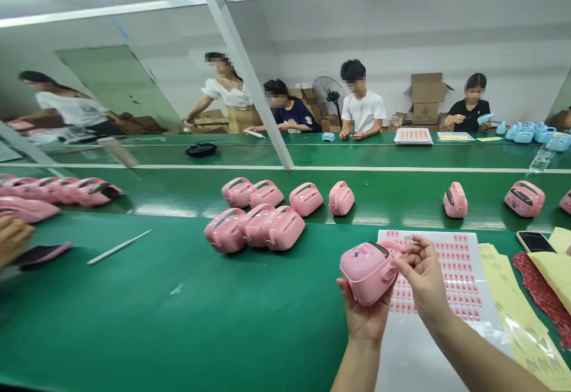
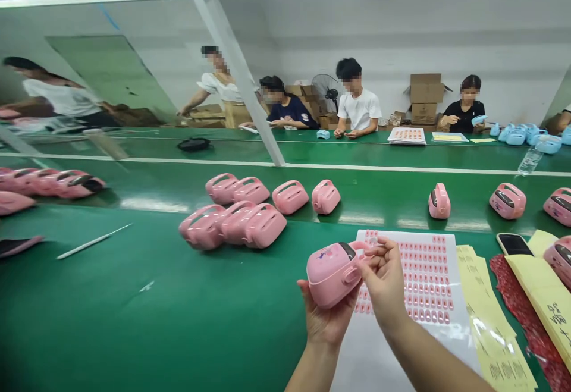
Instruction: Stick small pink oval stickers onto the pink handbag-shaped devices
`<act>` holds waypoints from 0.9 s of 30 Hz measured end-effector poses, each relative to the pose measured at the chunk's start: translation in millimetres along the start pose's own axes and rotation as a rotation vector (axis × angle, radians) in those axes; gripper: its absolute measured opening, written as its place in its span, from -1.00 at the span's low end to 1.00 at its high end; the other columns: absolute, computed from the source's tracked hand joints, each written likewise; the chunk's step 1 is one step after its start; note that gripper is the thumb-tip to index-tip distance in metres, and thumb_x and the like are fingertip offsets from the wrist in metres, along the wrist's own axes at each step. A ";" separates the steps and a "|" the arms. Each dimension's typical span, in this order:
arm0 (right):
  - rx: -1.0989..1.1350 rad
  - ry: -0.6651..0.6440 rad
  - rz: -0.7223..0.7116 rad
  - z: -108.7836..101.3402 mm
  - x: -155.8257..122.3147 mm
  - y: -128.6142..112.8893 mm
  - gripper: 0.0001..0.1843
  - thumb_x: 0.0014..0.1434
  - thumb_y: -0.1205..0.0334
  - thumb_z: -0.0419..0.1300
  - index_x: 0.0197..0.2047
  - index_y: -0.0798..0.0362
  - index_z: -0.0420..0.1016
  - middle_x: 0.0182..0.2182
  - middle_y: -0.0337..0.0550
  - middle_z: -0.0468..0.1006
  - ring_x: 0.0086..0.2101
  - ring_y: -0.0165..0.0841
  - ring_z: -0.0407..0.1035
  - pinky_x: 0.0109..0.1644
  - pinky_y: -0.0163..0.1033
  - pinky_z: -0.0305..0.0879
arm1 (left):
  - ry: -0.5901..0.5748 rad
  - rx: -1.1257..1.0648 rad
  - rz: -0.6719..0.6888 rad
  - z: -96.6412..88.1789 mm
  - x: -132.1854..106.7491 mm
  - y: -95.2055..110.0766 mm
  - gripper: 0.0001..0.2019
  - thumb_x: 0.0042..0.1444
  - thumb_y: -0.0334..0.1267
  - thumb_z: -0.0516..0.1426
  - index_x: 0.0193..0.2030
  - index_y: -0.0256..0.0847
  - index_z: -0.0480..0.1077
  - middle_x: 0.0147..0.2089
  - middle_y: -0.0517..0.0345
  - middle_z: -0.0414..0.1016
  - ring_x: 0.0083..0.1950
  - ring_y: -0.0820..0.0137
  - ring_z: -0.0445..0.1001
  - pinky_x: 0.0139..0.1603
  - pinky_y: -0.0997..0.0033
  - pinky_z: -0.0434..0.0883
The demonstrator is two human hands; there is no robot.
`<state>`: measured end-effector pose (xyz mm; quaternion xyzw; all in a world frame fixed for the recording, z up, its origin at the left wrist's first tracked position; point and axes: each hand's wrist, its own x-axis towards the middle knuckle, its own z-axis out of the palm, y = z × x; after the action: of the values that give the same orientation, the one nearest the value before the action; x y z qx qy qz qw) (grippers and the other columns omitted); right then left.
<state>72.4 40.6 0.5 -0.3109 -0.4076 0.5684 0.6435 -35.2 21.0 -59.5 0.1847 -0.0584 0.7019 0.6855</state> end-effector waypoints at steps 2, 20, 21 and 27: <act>0.012 -0.052 0.034 -0.5 -8.7 -2.6 -0.47 -0.12 0.30 0.35 -0.09 -0.04 0.22 -0.39 -0.34 0.41 -0.47 -0.48 0.40 -0.27 -0.28 0.44 | 0.039 -0.049 -0.022 4.2 2.0 -4.0 -0.48 0.13 0.06 0.01 0.08 -0.27 0.36 0.05 -0.20 0.47 0.09 0.15 0.41 0.16 0.18 0.23; -0.172 -0.089 -0.084 -10.6 -9.2 -8.8 -0.51 -0.03 0.35 0.25 -0.05 -0.05 0.16 -0.40 -0.33 0.40 -0.47 -0.45 0.43 -0.29 -0.27 0.49 | 0.324 -0.082 -0.029 24.7 -0.6 -22.9 -0.53 0.13 0.03 0.00 -0.02 -0.32 0.41 -0.12 -0.22 0.56 -0.15 0.25 0.54 -0.01 0.33 0.39; -0.205 -0.074 -0.127 -10.3 -9.7 -7.5 -0.52 -0.01 0.35 0.23 -0.04 -0.06 0.16 -0.40 -0.32 0.40 -0.47 -0.45 0.43 -0.31 -0.27 0.48 | 0.342 -0.079 -0.027 26.0 -0.5 -23.1 -0.52 0.14 0.03 -0.01 -0.02 -0.32 0.41 -0.13 -0.21 0.56 -0.15 0.26 0.54 -0.02 0.34 0.39; -0.696 -0.117 -0.679 -16.0 -15.2 3.5 -0.55 0.16 0.39 0.07 0.10 -0.11 0.13 -0.19 -0.09 0.49 -0.26 -0.28 0.47 -0.18 -0.09 0.45 | 0.343 -0.111 -0.075 28.1 -3.1 -23.3 -0.47 0.14 0.03 0.00 0.17 -0.24 0.24 -0.14 -0.10 0.57 -0.07 0.27 0.52 0.02 0.38 0.36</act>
<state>84.4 27.2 -12.8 -0.3246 -0.6871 0.1729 0.6267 -7.3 9.9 -38.6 0.0260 0.0277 0.6928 0.7202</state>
